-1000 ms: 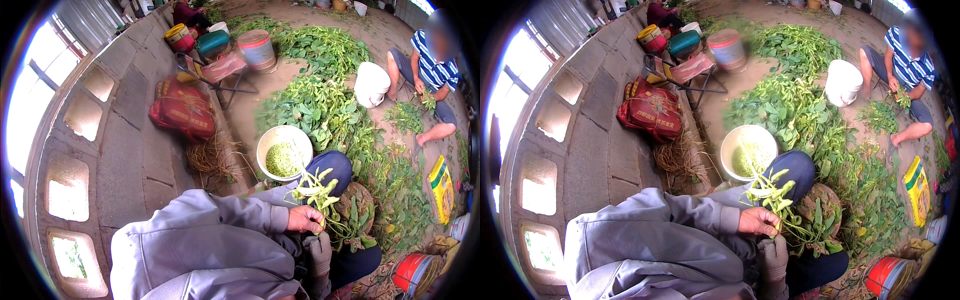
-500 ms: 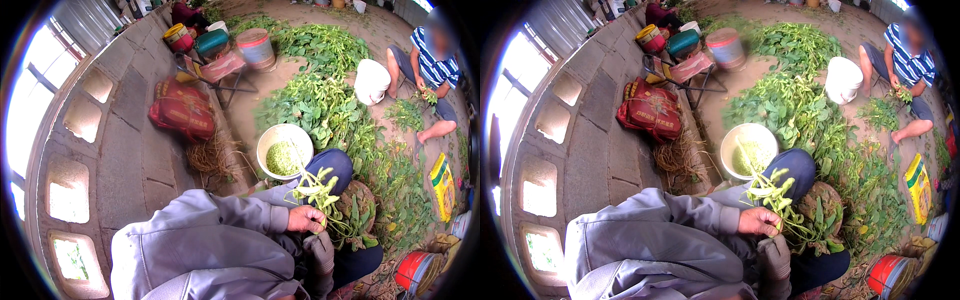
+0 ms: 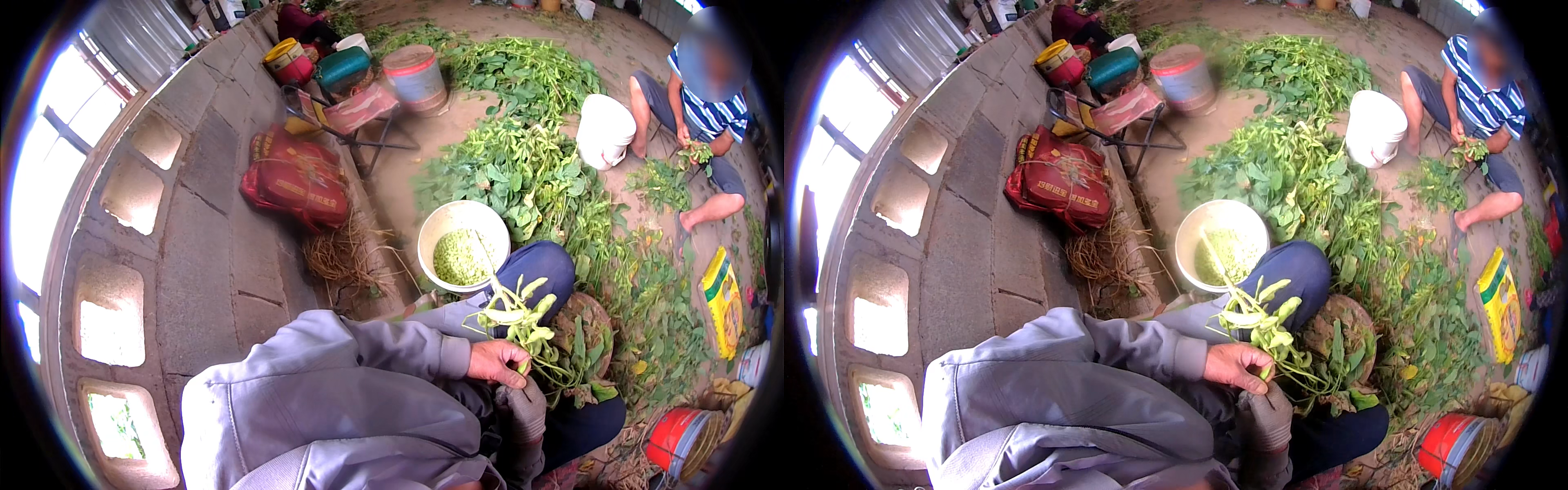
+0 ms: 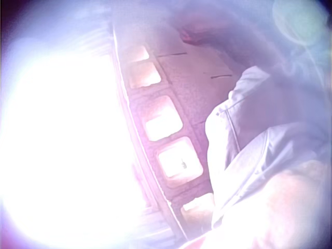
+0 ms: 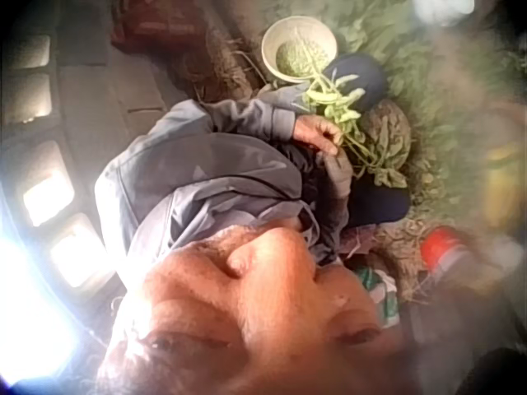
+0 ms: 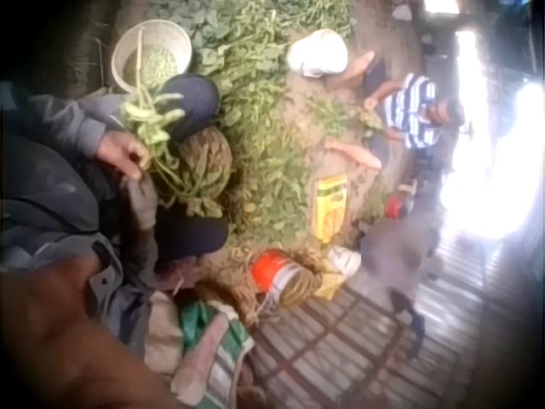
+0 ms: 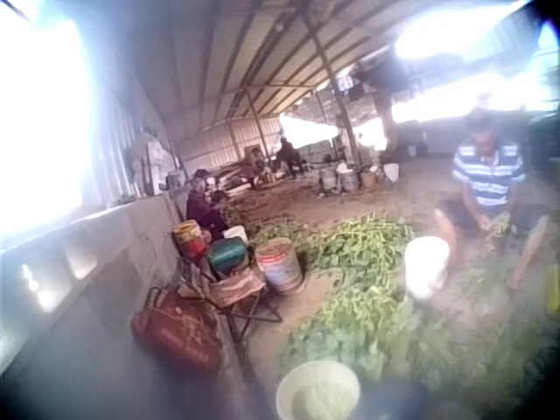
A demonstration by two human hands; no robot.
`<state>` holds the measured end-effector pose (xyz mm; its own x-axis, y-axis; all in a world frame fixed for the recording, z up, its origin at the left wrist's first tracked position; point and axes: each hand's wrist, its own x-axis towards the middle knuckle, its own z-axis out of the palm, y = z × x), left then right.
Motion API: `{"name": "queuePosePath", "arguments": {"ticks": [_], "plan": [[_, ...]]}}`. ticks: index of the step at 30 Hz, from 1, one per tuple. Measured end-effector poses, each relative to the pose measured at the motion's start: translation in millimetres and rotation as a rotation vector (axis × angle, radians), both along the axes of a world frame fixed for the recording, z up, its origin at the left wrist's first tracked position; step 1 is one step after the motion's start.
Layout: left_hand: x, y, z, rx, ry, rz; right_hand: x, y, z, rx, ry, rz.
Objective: The person sits on the ground and shells peas from their pods by hand, placing the shelled peas into a white bowl. The person handles pea pods and stems, occasionally dropping the stems onto a pile on the ground.
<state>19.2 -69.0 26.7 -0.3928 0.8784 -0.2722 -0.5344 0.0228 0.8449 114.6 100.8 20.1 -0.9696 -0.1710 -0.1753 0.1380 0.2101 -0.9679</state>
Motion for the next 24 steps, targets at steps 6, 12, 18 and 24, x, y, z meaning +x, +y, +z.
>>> {"name": "queuePosePath", "arguments": {"ticks": [6,12,18,24], "plan": [[2.9,-4.0,-1.8,0.009,-0.039,0.027,-4.1,-2.8,9.1,0.121,0.228,0.042],[-0.9,3.4,-5.3,-0.112,-0.255,0.133,-10.0,-3.5,23.4,-0.207,-0.35,-0.268],[-6.7,0.3,22.2,-0.189,-0.414,0.226,-11.9,-15.1,29.0,0.175,0.087,-0.242],[-6.6,4.4,24.6,-0.205,-0.49,0.282,-11.2,-11.7,21.3,0.375,0.362,-0.068]]}}
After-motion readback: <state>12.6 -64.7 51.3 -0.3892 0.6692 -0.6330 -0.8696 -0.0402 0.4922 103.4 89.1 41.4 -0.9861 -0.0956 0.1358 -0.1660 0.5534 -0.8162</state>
